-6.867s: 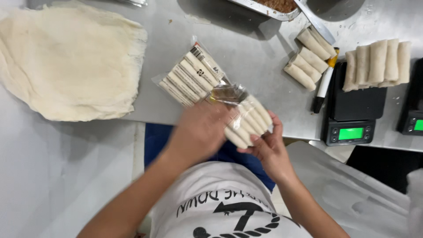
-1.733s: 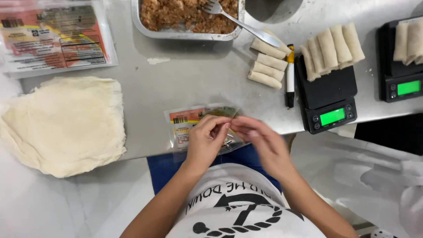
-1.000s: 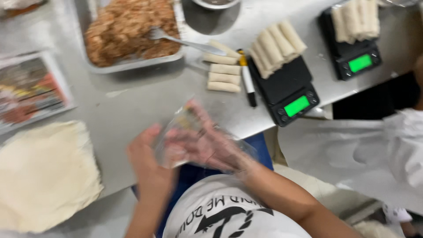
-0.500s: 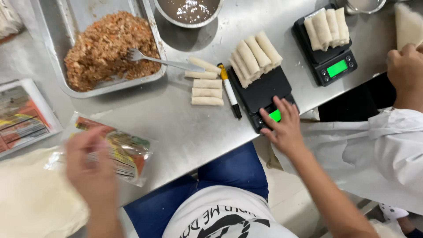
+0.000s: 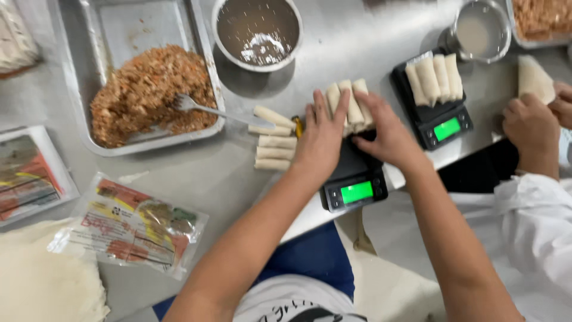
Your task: The person wraps filling in spring roll wrappers by hand, weighs the rolls on a scale, and packs them into plastic bags.
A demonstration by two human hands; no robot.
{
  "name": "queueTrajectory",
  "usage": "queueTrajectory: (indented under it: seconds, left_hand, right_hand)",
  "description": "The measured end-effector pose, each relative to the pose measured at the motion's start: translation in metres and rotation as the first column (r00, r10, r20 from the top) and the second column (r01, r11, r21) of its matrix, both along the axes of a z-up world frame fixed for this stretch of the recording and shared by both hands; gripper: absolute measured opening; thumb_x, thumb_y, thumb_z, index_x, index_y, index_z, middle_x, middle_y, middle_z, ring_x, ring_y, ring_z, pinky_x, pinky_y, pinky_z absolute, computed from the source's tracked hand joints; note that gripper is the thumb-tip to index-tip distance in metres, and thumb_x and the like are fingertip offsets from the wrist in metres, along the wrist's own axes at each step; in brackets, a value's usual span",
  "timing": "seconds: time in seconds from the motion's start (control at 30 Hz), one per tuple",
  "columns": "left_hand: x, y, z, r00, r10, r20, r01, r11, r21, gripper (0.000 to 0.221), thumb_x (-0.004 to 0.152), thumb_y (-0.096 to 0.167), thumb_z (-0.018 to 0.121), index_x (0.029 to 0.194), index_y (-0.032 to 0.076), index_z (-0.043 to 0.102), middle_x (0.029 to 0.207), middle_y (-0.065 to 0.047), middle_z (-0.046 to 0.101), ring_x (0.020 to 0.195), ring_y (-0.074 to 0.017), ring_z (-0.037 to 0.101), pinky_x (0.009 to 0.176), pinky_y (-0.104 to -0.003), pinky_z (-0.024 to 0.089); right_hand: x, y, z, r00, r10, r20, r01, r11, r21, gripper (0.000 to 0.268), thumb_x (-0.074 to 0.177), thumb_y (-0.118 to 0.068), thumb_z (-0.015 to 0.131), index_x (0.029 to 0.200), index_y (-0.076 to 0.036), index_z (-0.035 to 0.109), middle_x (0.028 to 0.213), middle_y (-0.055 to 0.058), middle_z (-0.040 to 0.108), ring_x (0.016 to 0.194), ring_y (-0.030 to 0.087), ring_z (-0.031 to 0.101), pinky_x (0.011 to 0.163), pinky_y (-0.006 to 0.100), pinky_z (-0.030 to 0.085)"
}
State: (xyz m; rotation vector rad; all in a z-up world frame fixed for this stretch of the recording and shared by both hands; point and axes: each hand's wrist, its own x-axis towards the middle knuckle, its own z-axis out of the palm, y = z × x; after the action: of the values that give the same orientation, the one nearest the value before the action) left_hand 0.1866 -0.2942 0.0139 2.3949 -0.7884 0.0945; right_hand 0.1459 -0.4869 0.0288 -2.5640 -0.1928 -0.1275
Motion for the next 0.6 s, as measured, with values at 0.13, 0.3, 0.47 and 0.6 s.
queueTrajectory:
  seconds: [0.13,0.3,0.47,0.6]
  left_hand:
    - [0.012,0.002,0.009,0.998,-0.022,0.061,0.025,0.999,-0.047,0.073,0.092,-0.002,0.065,0.158,0.01,0.035,0.146,-0.043,0.043,0.128,-0.0558,0.057,0.078,-0.047,0.064]
    - [-0.02,0.048,0.027,0.989,-0.147,0.024,0.149,0.973,-0.177,0.09,0.086,-0.001,0.068,0.162,0.014,0.024,0.154,-0.043,0.032,0.132,-0.0598,0.051,0.088,-0.054,0.062]
    - [-0.115,0.199,0.025,0.96,-0.176,-0.218,0.136,0.973,-0.186,0.069,0.099,0.002,0.043,0.163,0.011,0.019,0.167,-0.038,0.002,0.155,-0.0547,0.02,0.122,-0.046,0.027]
    - [-0.126,0.252,-0.018,0.986,0.062,-0.155,-0.065,0.998,-0.016,0.076,0.093,0.003,0.057,0.161,0.009,0.025,0.166,-0.039,0.01,0.15,-0.0545,0.032,0.115,-0.045,0.037]
  right_hand:
    - [0.014,0.011,-0.004,0.991,-0.131,-0.028,0.132,0.991,0.026,0.099,0.066,-0.004,0.082,0.155,-0.021,0.042,0.148,0.019,0.048,0.14,0.043,0.047,0.117,0.055,0.037]
    - [-0.037,0.044,-0.007,0.976,-0.168,0.139,0.158,0.984,0.083,0.096,0.065,0.005,0.075,0.154,-0.011,0.044,0.147,0.024,0.048,0.139,0.045,0.046,0.117,0.053,0.037]
    - [-0.111,0.168,-0.028,0.977,0.111,0.18,-0.14,0.977,0.161,0.081,0.092,-0.018,0.078,0.157,-0.015,0.03,0.156,0.022,0.041,0.142,0.047,0.042,0.119,0.057,0.035]
    - [-0.079,0.24,-0.018,0.966,0.239,0.099,-0.257,0.921,0.292,0.054,0.103,-0.011,0.061,0.152,-0.009,0.038,0.16,0.037,0.029,0.149,0.053,0.037,0.119,0.055,0.036]
